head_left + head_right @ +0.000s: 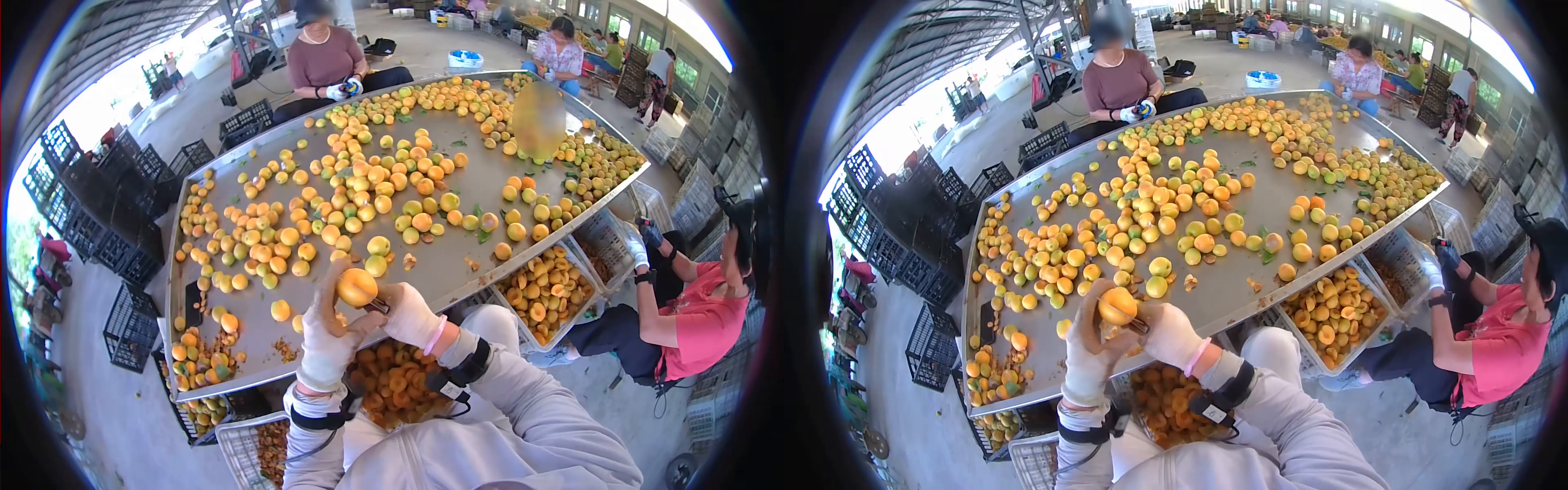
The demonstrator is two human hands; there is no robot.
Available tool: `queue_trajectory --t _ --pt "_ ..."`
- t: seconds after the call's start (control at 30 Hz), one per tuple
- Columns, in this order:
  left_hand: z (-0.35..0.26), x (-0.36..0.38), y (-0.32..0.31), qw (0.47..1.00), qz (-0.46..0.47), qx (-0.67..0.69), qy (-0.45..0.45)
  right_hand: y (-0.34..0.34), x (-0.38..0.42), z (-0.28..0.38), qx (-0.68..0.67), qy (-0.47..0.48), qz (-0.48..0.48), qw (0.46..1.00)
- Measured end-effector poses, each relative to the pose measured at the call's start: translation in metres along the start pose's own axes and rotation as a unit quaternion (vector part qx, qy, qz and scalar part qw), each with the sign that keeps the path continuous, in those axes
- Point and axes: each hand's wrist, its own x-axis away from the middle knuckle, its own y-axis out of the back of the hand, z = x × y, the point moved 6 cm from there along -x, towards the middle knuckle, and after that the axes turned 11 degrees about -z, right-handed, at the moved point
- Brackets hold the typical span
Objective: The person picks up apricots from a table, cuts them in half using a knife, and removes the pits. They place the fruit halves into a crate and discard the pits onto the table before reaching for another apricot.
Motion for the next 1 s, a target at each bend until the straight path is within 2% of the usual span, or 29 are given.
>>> queue_trajectory --t 0.07,0.1,0.13,0.17,0.2,0.23,0.27,0.3,0.37,0.4,0.5,0.57,0.6,0.63,0.7,0.77,0.83,0.87,0.9,0.93,0.97,1.0 --pt "0.028 0.008 0.01 0.985 -0.035 0.097 0.141 -0.006 0.006 -0.005 0.055 -0.027 -0.001 0.998" --pt "0.044 0.009 0.005 0.965 -0.033 0.156 0.209 -0.021 0.015 -0.023 0.028 -0.007 -0.004 1.0" --pt "0.048 0.011 0.004 0.972 -0.032 0.123 0.196 -0.022 0.018 -0.026 0.091 -0.02 -0.011 0.996" --pt "0.049 0.014 -0.001 0.979 -0.021 0.092 0.18 -0.025 0.022 -0.029 0.158 -0.037 0.06 0.985" --pt "0.033 0.015 -0.012 0.997 -0.007 -0.019 0.08 -0.025 0.026 -0.041 0.112 -0.084 0.017 0.99" --pt "0.014 0.02 -0.018 0.991 -0.006 -0.127 -0.03 -0.022 0.034 -0.04 -0.104 -0.157 -0.022 0.982" --pt "0.001 0.03 -0.039 0.991 0.009 -0.11 -0.072 0.005 0.038 -0.017 0.047 -0.056 -0.046 0.996" --pt "-0.008 0.035 -0.033 0.987 -0.022 -0.121 -0.107 0.02 0.042 -0.002 0.007 -0.054 -0.06 0.997" --pt "0.01 0.035 -0.035 0.995 -0.004 0.092 0.035 0.016 0.043 -0.007 0.021 -0.058 -0.061 0.996" --pt "0.017 0.042 -0.037 0.975 0.003 0.192 0.113 0.016 0.048 -0.009 0.025 -0.066 -0.07 0.995" --pt "0.013 0.053 -0.029 0.984 0.037 0.142 0.103 0.011 0.057 -0.007 0.015 -0.055 -0.076 0.995" --pt "-0.019 0.054 -0.026 0.994 0.022 -0.07 -0.08 0.01 0.058 -0.003 -0.015 -0.012 -0.066 0.998" --pt "-0.035 0.056 -0.026 0.97 0.015 -0.176 -0.169 0.004 0.056 0.001 -0.047 0.026 -0.032 0.998" --pt "-0.034 0.052 -0.023 0.983 0.026 -0.138 -0.117 -0.002 0.054 0.003 -0.078 0.062 0.002 0.995" --pt "-0.025 0.046 -0.019 0.997 0.051 -0.06 -0.009 -0.044 0.048 -0.025 -0.055 0.137 0.123 0.981" --pt "-0.019 0.048 -0.017 0.996 0.076 0.002 0.038 -0.123 0.046 -0.092 0.051 0.209 0.294 0.931" --pt "0.005 0.042 -0.007 0.991 0.116 0.015 0.066 -0.046 0.069 -0.037 -0.143 0.115 0.248 0.951" --pt "0.015 0.036 -0.005 0.992 0.113 0.008 0.05 -0.06 0.063 -0.045 0.008 0.257 0.188 0.948" --pt "0.029 0.037 -0.003 0.994 0.104 -0.004 0.037 -0.076 0.066 -0.044 0.151 0.389 0.123 0.901" --pt "0.043 0.039 0.001 0.992 0.025 0.064 0.108 -0.061 0.069 -0.043 0.1 0.327 0.129 0.931" --pt "0.043 0.047 0.004 0.944 -0.035 0.254 0.208 -0.038 0.071 -0.038 0.051 0.216 0.14 0.965" --pt "0.063 0.044 0.017 0.923 -0.06 0.313 0.215 -0.017 0.075 -0.033 0.016 0.109 0.139 0.984"
